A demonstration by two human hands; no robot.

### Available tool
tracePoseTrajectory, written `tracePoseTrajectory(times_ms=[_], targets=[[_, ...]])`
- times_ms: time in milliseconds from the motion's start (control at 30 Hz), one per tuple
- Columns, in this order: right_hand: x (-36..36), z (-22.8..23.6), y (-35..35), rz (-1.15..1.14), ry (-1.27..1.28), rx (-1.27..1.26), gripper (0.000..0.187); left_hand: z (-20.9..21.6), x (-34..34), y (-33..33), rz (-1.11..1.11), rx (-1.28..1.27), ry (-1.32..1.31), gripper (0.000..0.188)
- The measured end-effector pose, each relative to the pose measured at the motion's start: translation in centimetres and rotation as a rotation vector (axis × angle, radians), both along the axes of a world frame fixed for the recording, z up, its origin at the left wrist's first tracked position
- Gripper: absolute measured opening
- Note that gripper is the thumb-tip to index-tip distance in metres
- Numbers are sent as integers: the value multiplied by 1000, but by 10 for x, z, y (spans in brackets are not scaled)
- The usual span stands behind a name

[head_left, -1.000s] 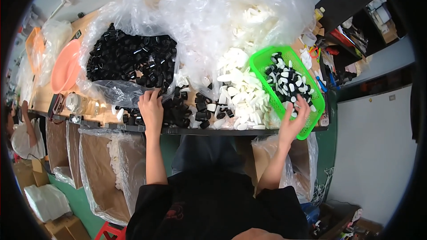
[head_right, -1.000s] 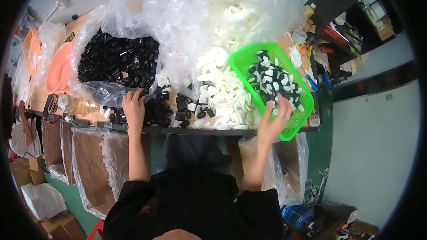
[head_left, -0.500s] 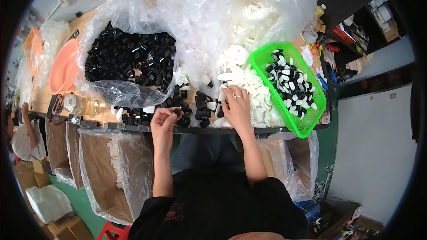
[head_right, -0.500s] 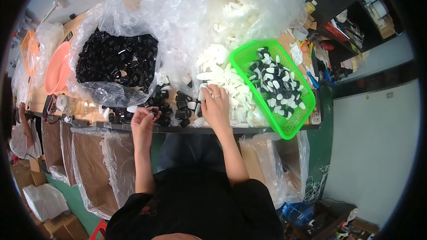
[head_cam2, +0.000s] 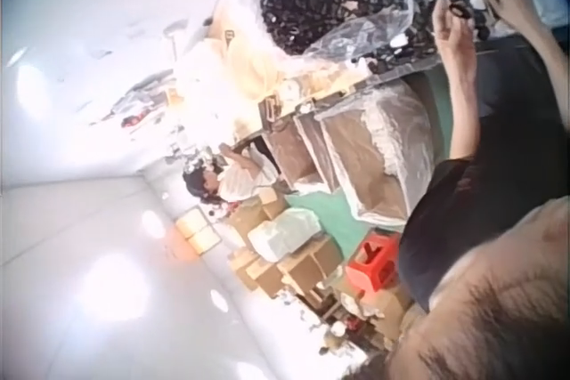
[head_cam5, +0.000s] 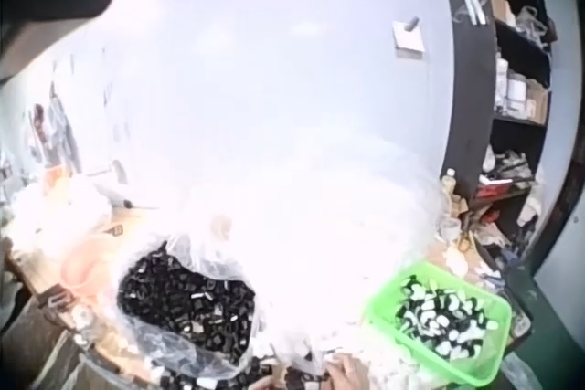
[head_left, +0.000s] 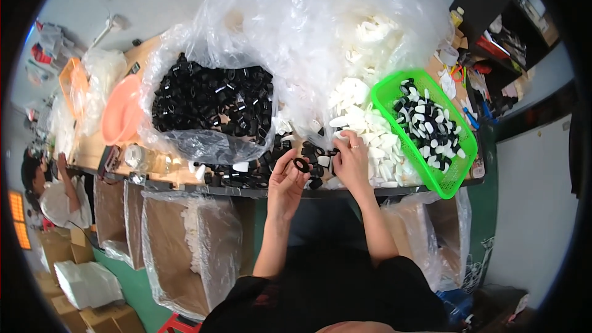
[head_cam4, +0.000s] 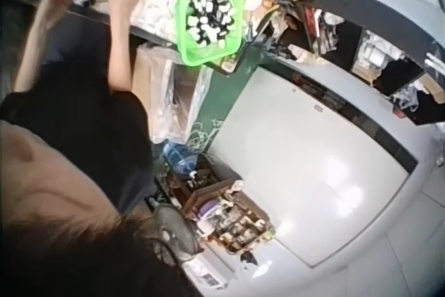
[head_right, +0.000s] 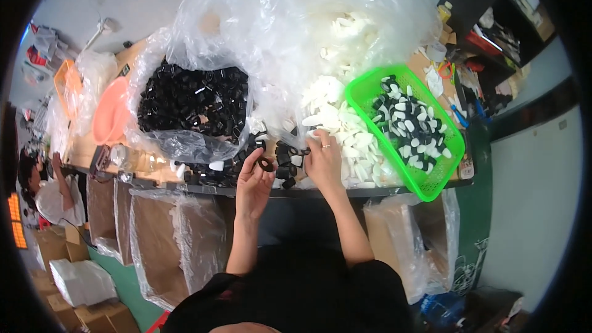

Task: Assembling small black and white plastic components by hand.

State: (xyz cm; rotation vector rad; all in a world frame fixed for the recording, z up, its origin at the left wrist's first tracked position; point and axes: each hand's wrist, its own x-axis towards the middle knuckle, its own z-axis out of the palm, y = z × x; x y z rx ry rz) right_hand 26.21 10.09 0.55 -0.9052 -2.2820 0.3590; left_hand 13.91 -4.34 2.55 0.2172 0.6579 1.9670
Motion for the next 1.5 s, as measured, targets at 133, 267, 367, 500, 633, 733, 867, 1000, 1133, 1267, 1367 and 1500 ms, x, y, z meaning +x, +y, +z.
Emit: tracePoseTrajectory(times_ms=[133, 267, 367, 500, 633, 733, 867, 1000, 1133, 1267, 1367, 1500], targets=[[3, -22, 9, -18, 32, 6, 21, 6, 2, 4, -4, 16, 58, 39], [0, -18, 5, -37, 80, -40, 27, 2, -2, 1, 4, 17, 76, 33], [-2, -16, 7, -64, 68, 2, 26, 0, -2, 1, 15, 29, 48, 32], [0, -30, 16, -24, 157, -15, 27, 1, -1, 1, 3, 46, -21, 31], [3, -7, 6, -88, 391, -523, 18, 2, -2, -2, 50, -13, 16, 31], [12, 9, 4, -9, 455, -414, 15, 1, -3, -1, 51, -11, 47, 31], [17, 41, -11, 96, 484, -390, 13, -3, 0, 3, 39, -45, 57, 27], [8, 64, -31, 183, 507, -381, 25, -2, 6, 6, 50, -53, 119, 24], [11, 68, -43, 287, 459, -344, 40, 0, 9, 8, 75, -78, 152, 23], [10, 66, -43, 295, 402, -273, 38, 0, 9, 5, 83, -129, 205, 22], [10, 64, -42, 307, 379, -217, 38, 3, 11, 4, 74, -173, 263, 20], [8, 60, -42, 306, 363, -191, 38, 7, 13, 5, 104, -199, 347, 18]])
